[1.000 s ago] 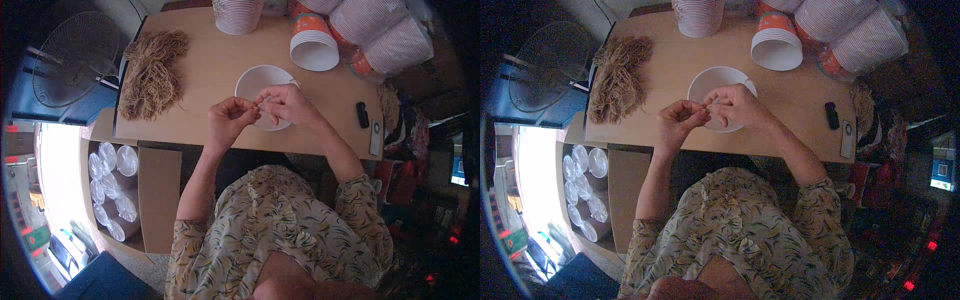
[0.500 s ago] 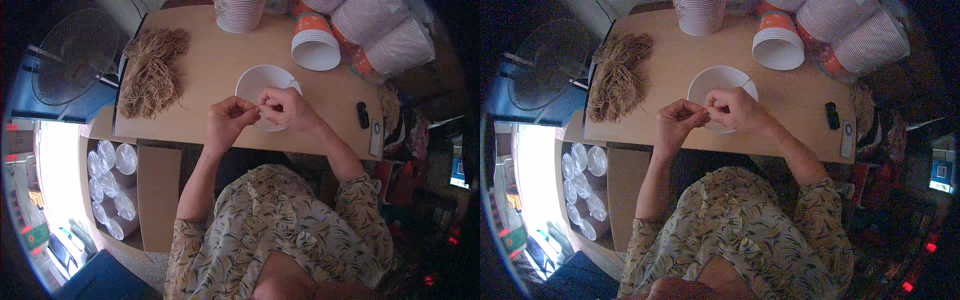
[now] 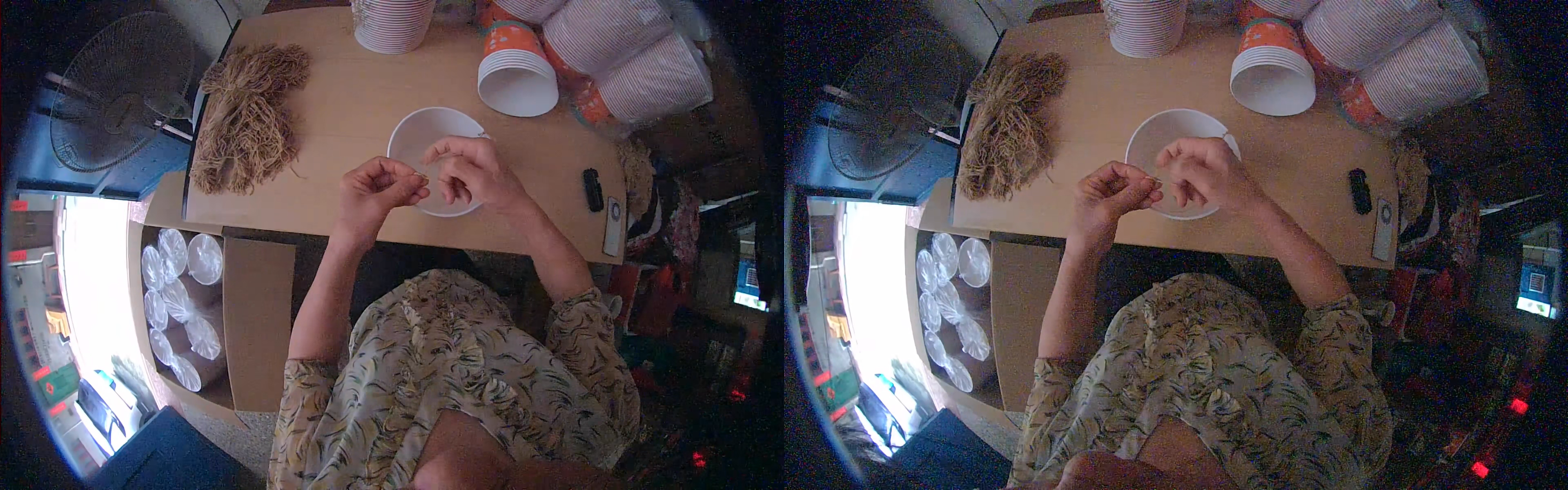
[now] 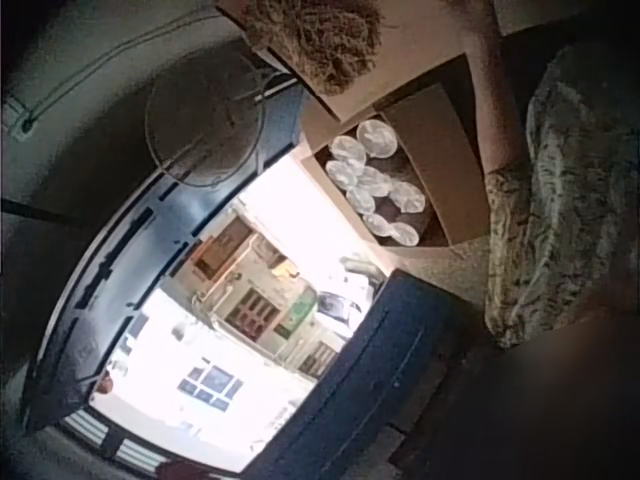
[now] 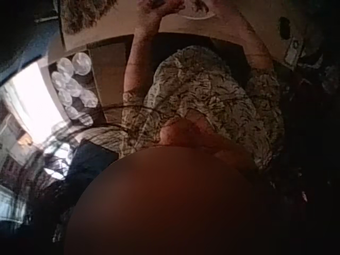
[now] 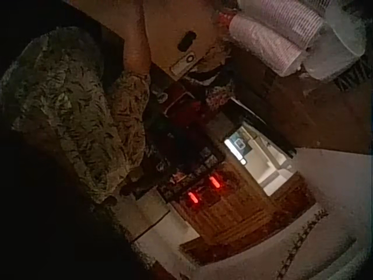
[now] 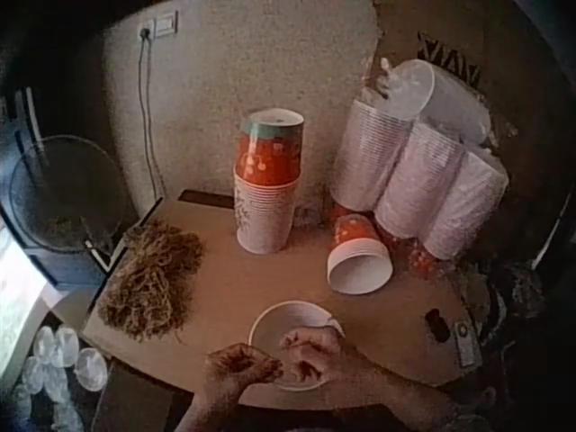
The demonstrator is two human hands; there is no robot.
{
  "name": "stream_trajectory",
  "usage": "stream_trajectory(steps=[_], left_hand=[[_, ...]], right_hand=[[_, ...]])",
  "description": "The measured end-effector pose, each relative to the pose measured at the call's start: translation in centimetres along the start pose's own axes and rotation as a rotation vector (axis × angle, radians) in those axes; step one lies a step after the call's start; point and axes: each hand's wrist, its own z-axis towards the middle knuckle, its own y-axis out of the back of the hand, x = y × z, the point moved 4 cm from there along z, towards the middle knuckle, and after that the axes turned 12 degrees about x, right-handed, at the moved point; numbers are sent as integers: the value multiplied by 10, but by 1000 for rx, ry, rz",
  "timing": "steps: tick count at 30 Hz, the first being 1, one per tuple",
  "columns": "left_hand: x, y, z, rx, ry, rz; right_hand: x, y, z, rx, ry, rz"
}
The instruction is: Tying small pieces of twine into loops and placing them inside paper bowls at a workbench.
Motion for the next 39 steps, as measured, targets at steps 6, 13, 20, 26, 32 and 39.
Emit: stream_trajectory(steps=[6, 13, 20, 26, 32, 39], left_hand=[[2, 3, 1, 22, 6, 38], [-3, 1, 0, 28, 60, 12], [-15, -4, -1, 52, 124, 30], [-11, -2, -2, 66, 173, 66], [-14, -5, -3, 161, 250, 134], [-11, -2, 1, 233, 223, 185]], right_hand=[[-3, -3, 3, 20, 98, -102], [-6, 0, 2, -49, 131, -93], [0, 2, 1, -122, 167, -231], [0, 5, 1, -105, 151, -276], [-3, 5, -1, -112, 185, -263], [-5, 3, -3, -120, 172, -274]])
